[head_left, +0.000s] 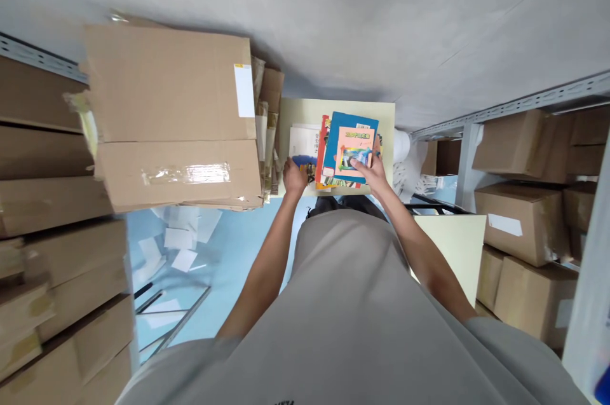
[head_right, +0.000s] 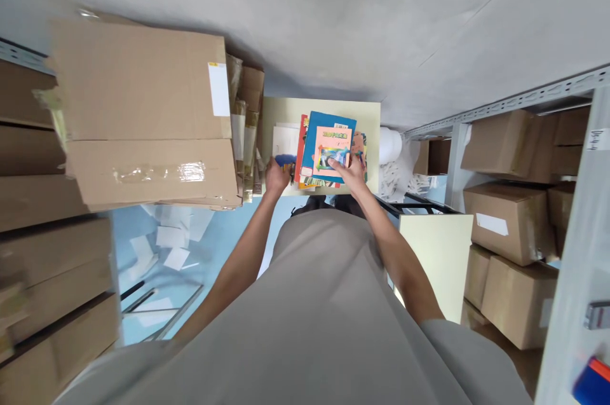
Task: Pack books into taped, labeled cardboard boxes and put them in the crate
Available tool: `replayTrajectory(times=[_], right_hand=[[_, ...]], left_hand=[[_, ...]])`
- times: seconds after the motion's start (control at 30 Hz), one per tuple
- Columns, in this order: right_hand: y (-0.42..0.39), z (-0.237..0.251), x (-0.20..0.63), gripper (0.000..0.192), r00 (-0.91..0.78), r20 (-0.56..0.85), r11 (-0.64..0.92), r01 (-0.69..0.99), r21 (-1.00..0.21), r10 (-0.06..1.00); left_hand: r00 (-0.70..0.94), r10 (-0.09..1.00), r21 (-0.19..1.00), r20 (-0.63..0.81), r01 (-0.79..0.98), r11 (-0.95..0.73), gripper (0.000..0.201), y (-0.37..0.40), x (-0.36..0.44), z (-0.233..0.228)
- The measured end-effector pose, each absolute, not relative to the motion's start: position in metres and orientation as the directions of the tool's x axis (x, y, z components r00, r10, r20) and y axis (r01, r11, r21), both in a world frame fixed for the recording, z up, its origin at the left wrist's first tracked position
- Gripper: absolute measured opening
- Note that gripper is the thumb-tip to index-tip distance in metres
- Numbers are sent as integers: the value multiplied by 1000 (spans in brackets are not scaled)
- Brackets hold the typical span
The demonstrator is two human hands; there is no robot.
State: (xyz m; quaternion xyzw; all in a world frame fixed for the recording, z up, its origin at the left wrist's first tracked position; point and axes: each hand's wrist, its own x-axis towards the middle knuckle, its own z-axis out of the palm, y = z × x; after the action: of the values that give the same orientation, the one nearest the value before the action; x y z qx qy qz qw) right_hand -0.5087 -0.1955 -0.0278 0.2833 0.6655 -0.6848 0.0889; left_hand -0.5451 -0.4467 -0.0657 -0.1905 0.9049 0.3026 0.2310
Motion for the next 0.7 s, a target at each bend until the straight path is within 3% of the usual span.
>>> replayTrajectory(times=[0.07, 0.17, 0.37, 0.5, 0.6, 0.7], right_hand=[[-192, -29, -504, 74, -812, -512, -72, 515, -854, 280], [-190, -27, -499, 72, -818, -497, -49, 506, -861, 290], [-188, -16, -496, 76, -849, -456, -25, 467, -884, 266], [-184, -8, -497, 76, -867, -409, -3, 426, -905, 286], [-183, -4, -504, 74, -875, -378, 9, 399, -917, 303], [-186, -4, -514, 76, -892, -347, -4, 362, -932, 290]], left_hand=[[-791, -253, 350, -556, -500, 793, 72, -444, -538, -68], [-810, -288, 331, -510, -494, 804, 76, -442, -535, -64], [-870, -238, 432, -431, -430, 793, 26, -440, -543, -24], [-957, -219, 556, -190, -288, 780, 21, -469, -549, 25], [-959, -281, 630, 24, -204, 749, 21, -501, -556, 63], [-950, -297, 650, 97, -165, 742, 24, -521, -563, 92]])
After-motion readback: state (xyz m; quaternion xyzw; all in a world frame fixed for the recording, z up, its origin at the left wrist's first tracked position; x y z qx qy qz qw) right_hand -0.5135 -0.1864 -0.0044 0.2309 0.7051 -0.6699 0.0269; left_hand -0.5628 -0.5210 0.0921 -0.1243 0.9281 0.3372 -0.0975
